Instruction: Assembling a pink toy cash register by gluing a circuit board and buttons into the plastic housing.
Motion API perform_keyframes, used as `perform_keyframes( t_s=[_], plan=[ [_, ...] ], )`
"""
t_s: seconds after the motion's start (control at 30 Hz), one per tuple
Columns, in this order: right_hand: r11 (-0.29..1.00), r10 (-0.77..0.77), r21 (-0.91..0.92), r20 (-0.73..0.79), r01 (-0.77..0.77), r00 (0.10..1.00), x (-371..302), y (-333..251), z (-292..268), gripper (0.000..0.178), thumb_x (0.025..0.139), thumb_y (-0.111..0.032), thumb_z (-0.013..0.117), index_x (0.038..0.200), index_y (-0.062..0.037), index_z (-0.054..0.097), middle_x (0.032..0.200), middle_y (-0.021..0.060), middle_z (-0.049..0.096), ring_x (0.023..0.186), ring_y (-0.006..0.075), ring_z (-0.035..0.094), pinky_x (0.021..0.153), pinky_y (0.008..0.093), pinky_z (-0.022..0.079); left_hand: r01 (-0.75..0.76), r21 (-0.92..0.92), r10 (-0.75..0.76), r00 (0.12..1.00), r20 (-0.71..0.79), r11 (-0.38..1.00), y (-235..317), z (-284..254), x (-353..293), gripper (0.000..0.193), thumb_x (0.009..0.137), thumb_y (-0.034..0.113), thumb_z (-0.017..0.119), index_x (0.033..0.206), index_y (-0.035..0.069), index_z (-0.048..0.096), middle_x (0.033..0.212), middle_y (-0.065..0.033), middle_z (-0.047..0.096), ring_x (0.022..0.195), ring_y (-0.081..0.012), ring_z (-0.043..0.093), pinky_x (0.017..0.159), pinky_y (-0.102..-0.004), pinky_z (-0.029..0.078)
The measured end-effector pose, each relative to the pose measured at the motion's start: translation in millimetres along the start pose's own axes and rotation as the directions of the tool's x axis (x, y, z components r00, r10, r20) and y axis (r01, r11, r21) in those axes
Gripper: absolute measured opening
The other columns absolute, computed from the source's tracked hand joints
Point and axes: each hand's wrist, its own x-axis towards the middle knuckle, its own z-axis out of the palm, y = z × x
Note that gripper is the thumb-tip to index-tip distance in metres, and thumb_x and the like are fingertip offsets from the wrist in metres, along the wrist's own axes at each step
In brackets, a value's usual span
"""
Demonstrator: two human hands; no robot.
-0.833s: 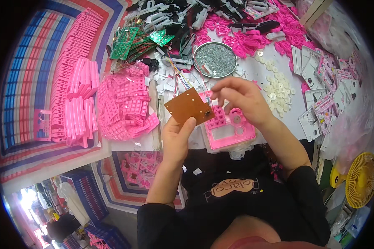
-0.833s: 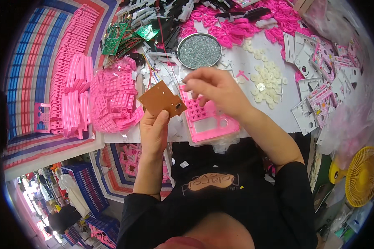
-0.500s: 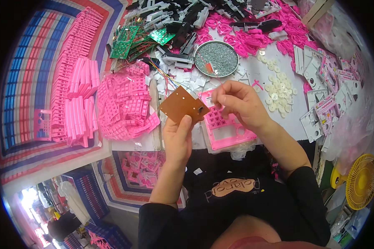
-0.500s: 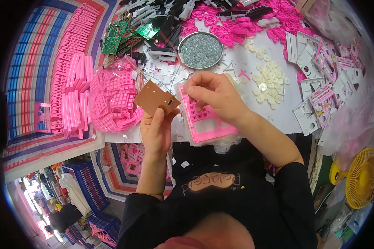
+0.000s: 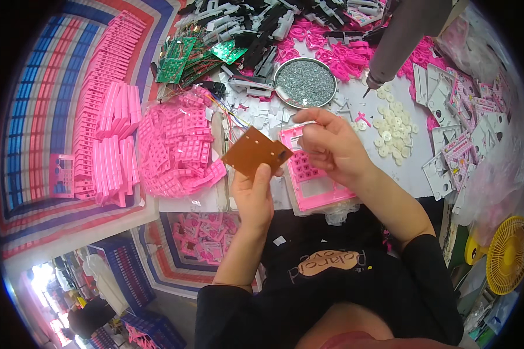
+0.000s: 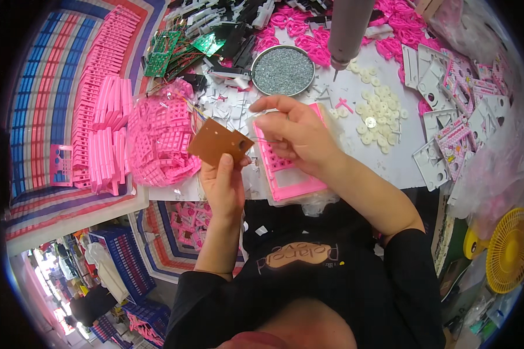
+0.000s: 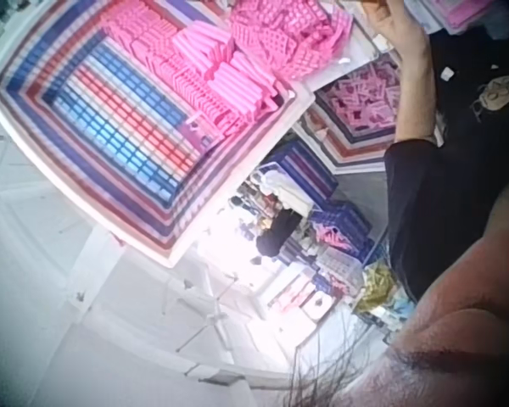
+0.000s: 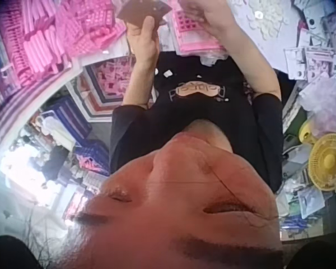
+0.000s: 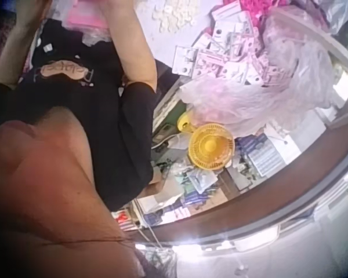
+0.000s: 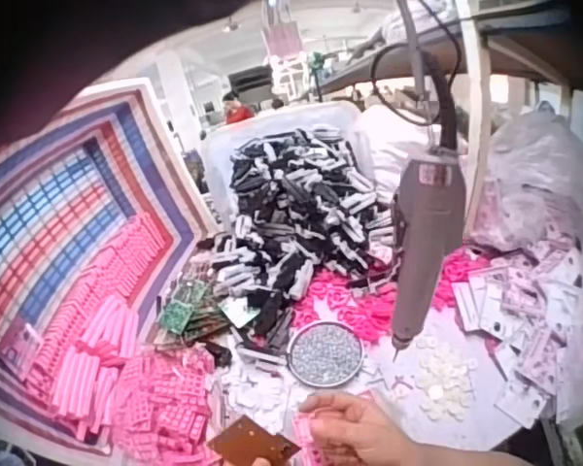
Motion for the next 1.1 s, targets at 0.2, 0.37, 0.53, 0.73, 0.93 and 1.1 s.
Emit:
perform_keyframes(
  t_s=[0.2, 0.37, 0.53, 0.73, 0.93, 1.1],
  plan=[
    [0.850, 0.182, -0.515, 0.099, -0.106, 0.978, 24.6, 11.6, -8.8, 0.015, 0.090, -0.019, 0.074, 0.092, -0.0044, 0.069, 0.072, -0.0039, 0.062, 0.059, 0.0015, 0.051, 0.048, 0.0205, 0.032, 0.014, 0.095, -0.037, 0.970, 0.242, 0.995, 17.3, 7.3, -1.7, 0.025, 0.097, -0.002, 0.054, 0.121, -0.007, 0.059, 0.105, -0.0143, 0.069, 0.089, -0.0188, 0.066, 0.074, -0.0300, 0.051],
    [0.943, 0.134, -0.309, 0.026, -0.120, 0.991, 7.4, 4.8, -19.2, 0.013, 0.096, -0.019, 0.066, 0.101, -0.0069, 0.064, 0.065, -0.0069, 0.050, 0.052, 0.0020, 0.041, 0.044, 0.0209, 0.028, -0.080, 0.040, 0.062, 0.942, 0.331, 0.996, 28.0, -1.8, -3.6, 0.022, 0.099, 0.005, 0.054, 0.119, -0.004, 0.059, 0.097, -0.0124, 0.068, 0.068, -0.0133, 0.058, 0.055, -0.0260, 0.045],
    [0.957, -0.164, -0.271, -0.219, 0.102, 0.962, -65.7, -21.5, -58.8, 0.018, 0.096, -0.013, 0.063, 0.112, -0.0083, 0.057, 0.057, -0.0074, 0.038, 0.048, 0.0027, 0.036, 0.040, 0.0187, 0.023, 0.036, 0.080, -0.043, 0.995, 0.094, 0.996, 25.6, -16.7, -9.7, 0.031, 0.103, 0.014, 0.054, 0.130, -0.003, 0.050, 0.108, -0.0213, 0.069, 0.075, -0.0174, 0.066, 0.054, -0.0235, 0.048],
    [-0.214, -0.187, -0.935, -0.246, -0.284, 0.951, -191.6, -57.8, -102.5, 0.035, 0.086, -0.011, 0.073, 0.119, -0.0049, 0.063, 0.077, 0.0031, 0.063, 0.071, 0.0101, 0.059, 0.063, 0.0261, 0.044, 0.355, 0.122, -0.374, 0.902, 0.216, 0.927, 43.3, -3.0, -23.5, 0.032, 0.104, 0.012, 0.053, 0.131, -0.004, 0.051, 0.113, -0.0157, 0.068, 0.088, -0.0187, 0.068, 0.064, -0.0267, 0.054],
    [0.486, -0.284, -0.857, 0.030, 0.170, 0.958, -139.6, -56.7, -44.5, 0.045, 0.085, -0.016, 0.078, 0.126, -0.0036, 0.065, 0.094, 0.0004, 0.068, 0.085, 0.0087, 0.059, 0.073, 0.0268, 0.047, 0.488, 0.194, -0.514, 0.702, 0.493, 0.851, 33.0, 24.5, -31.2, 0.035, 0.106, 0.016, 0.049, 0.135, -0.004, 0.050, 0.109, -0.0175, 0.070, 0.083, -0.0201, 0.069, 0.069, -0.0292, 0.055],
    [0.893, -0.106, -0.451, -0.188, 0.010, 0.976, -109.8, -10.5, -32.1, 0.015, 0.092, -0.017, 0.075, 0.098, -0.0035, 0.071, 0.076, 0.0010, 0.065, 0.066, 0.0045, 0.055, 0.062, 0.0190, 0.043, 0.492, 0.164, -0.505, 0.714, 0.485, 0.855, 26.3, 33.3, -37.8, 0.034, 0.107, 0.016, 0.048, 0.133, -0.004, 0.054, 0.108, -0.0158, 0.070, 0.083, -0.0191, 0.069, 0.072, -0.0286, 0.055]
  ],
)
